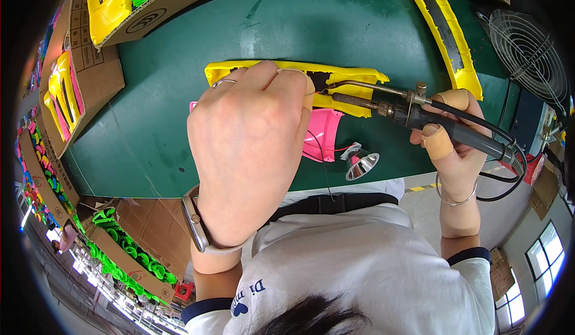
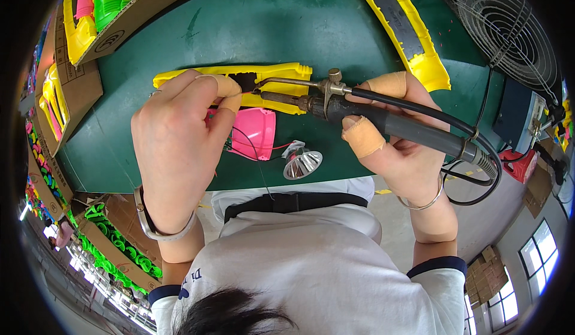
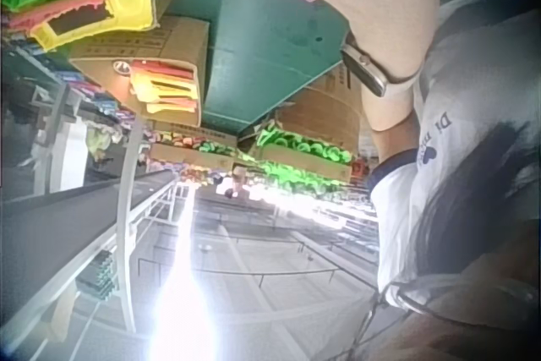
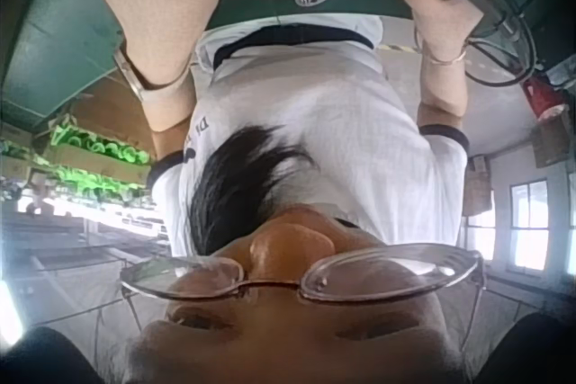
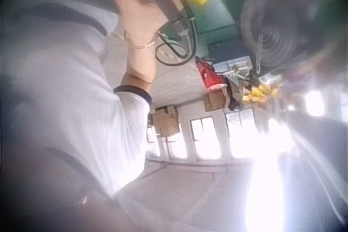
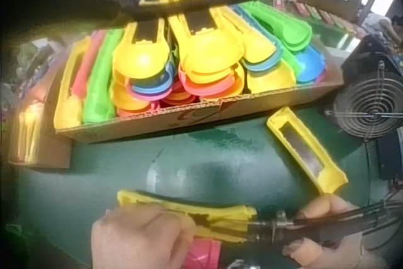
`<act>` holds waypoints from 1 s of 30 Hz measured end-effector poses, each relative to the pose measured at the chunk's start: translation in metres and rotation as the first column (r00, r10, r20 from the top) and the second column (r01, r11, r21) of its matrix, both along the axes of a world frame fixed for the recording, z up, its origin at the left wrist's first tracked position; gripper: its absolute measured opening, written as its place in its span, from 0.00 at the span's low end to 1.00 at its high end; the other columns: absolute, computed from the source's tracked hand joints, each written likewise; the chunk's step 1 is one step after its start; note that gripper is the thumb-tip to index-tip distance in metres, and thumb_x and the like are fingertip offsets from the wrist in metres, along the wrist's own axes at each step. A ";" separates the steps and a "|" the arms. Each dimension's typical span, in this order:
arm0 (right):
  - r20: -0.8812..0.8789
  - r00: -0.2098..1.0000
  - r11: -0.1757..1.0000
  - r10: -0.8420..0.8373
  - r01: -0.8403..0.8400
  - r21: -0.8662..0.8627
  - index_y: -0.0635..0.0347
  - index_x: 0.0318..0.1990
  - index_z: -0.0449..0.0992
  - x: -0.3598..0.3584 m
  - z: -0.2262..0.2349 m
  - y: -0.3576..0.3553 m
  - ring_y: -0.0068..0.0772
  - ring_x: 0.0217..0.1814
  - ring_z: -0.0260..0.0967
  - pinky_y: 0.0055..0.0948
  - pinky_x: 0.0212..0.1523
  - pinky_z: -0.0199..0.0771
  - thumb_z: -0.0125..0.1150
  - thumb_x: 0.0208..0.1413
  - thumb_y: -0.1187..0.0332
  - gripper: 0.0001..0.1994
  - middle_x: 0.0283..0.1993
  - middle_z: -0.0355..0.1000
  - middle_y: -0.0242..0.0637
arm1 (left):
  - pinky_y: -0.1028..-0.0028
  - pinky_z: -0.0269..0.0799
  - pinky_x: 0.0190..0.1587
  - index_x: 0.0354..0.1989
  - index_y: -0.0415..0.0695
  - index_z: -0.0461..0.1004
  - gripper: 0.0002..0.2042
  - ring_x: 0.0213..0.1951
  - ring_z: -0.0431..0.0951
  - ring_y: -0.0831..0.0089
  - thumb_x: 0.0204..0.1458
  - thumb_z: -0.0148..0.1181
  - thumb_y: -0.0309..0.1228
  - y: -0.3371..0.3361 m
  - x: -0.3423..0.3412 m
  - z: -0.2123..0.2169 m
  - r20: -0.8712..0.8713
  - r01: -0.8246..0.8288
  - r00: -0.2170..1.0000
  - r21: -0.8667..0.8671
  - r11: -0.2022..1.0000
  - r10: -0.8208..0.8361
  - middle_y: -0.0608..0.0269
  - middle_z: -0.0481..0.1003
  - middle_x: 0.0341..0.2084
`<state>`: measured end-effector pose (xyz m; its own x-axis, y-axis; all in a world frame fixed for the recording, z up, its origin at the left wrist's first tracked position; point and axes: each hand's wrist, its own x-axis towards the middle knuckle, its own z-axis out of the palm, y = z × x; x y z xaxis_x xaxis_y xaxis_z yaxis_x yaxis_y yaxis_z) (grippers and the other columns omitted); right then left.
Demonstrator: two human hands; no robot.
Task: The person solders wires onto the circuit boards and internal components of flashlights using a soldering iron, fits the flashlight casing halves together, and places the assembled flashlights into a cardboard box.
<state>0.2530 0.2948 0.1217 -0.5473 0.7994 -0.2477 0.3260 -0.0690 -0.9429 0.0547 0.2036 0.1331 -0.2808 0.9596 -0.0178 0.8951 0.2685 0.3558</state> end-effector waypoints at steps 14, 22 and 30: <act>-0.337 0.915 0.972 -0.221 0.178 -0.155 0.72 0.37 0.66 0.024 -0.005 -0.004 0.25 0.24 0.69 0.27 0.26 0.75 0.58 0.45 0.67 0.16 0.31 0.65 0.36 | 0.71 0.65 0.22 0.21 0.43 0.72 0.02 0.20 0.70 0.65 0.37 0.58 0.25 0.000 0.000 0.000 -0.073 0.033 0.997 -0.007 0.999 -0.033 0.64 0.70 0.18; -0.422 0.858 0.956 -0.293 0.251 -0.153 0.66 0.39 0.65 0.018 -0.005 -0.003 0.20 0.21 0.67 0.31 0.31 0.74 0.54 0.51 0.62 0.15 0.22 0.66 0.33 | 0.71 0.66 0.23 0.21 0.43 0.72 0.02 0.21 0.71 0.65 0.37 0.58 0.25 0.001 0.000 0.002 -0.078 0.029 0.996 -0.028 0.999 -0.031 0.64 0.70 0.18; -0.461 0.840 0.958 -0.285 0.228 -0.176 0.62 0.43 0.65 0.021 -0.007 -0.002 0.20 0.23 0.63 0.30 0.31 0.68 0.49 0.54 0.60 0.15 0.22 0.65 0.33 | 0.70 0.66 0.24 0.21 0.44 0.72 0.02 0.21 0.71 0.64 0.37 0.59 0.26 0.000 0.001 0.002 -0.090 0.033 0.995 -0.045 0.998 -0.037 0.63 0.70 0.18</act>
<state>0.2738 0.2928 0.1149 -0.3992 0.9110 -0.1036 -0.2051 -0.1988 -0.9583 0.0553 0.2036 0.1355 -0.2497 0.9677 -0.0353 0.9322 0.2501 0.2617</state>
